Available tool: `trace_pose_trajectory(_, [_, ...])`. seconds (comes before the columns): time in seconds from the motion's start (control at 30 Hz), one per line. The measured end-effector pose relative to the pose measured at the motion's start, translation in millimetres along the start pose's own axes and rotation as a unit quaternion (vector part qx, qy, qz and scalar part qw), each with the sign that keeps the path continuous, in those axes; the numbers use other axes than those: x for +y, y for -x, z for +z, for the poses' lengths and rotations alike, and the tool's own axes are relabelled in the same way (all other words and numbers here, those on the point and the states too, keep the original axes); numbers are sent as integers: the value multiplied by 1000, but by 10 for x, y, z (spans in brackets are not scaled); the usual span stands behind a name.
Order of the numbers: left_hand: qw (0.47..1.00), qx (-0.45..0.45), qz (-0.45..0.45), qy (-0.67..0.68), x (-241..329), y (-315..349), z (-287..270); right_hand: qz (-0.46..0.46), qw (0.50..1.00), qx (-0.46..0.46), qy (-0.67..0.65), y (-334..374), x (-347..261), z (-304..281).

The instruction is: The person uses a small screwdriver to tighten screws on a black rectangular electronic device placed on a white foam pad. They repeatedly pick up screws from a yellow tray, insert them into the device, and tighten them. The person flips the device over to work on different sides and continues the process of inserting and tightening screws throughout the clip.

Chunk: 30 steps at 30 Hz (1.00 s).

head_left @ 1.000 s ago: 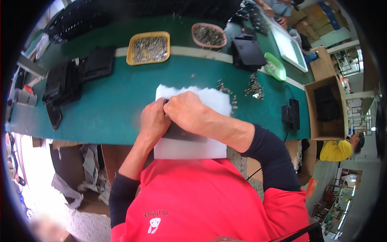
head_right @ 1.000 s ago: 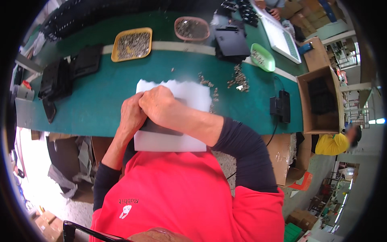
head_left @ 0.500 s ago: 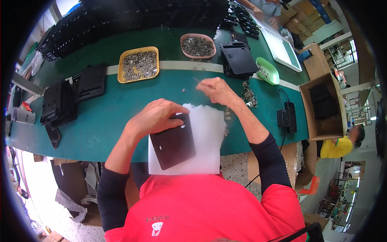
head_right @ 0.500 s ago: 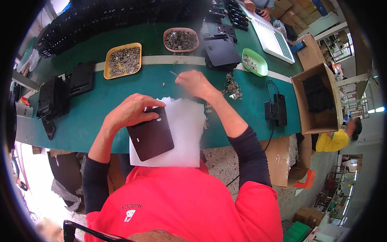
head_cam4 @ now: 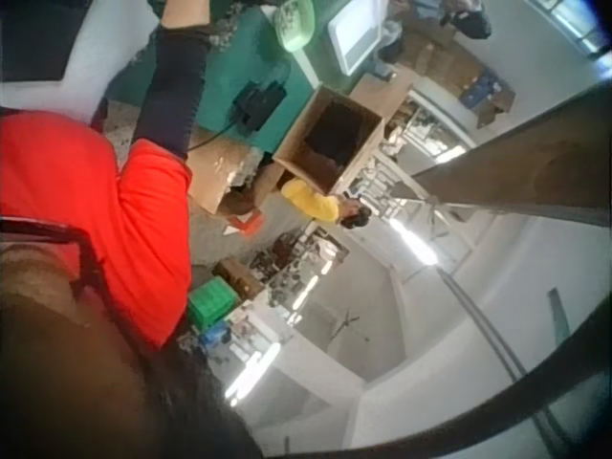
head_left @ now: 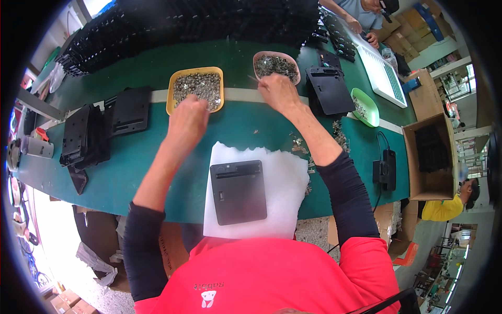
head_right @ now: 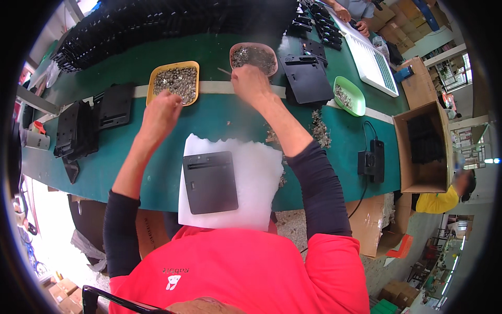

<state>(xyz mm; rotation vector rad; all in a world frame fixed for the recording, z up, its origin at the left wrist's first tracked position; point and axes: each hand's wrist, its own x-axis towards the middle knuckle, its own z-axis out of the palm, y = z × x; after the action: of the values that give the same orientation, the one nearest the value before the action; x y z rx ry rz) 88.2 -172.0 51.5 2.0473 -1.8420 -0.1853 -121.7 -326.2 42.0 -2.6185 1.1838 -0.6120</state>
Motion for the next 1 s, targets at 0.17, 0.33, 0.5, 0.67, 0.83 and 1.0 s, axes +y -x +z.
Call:
trace_pose_trajectory(0.17, [999,0,16,-32,-322,-405,238,-91,985,-70,125,-215,169,-84])
trace_pose_trajectory(0.33, [997,-16,31,-67,-440,-580,388,-29,991,-41,123,-484,295,-82])
trace_pose_trajectory(0.5, [996,-15,23,-80,-333,-520,335,38,983,-89,156,-517,391,-42])
trace_pose_trajectory(0.67, [995,76,39,-45,-396,-450,396,21,987,-48,153,-450,308,-78])
trace_pose_trajectory(0.83, [989,144,43,16,-309,-322,348,75,991,-8,114,-398,347,-223])
trace_pose_trajectory(1.0, [976,181,67,103,-206,-171,248,-101,983,-139,70,-302,399,-243])
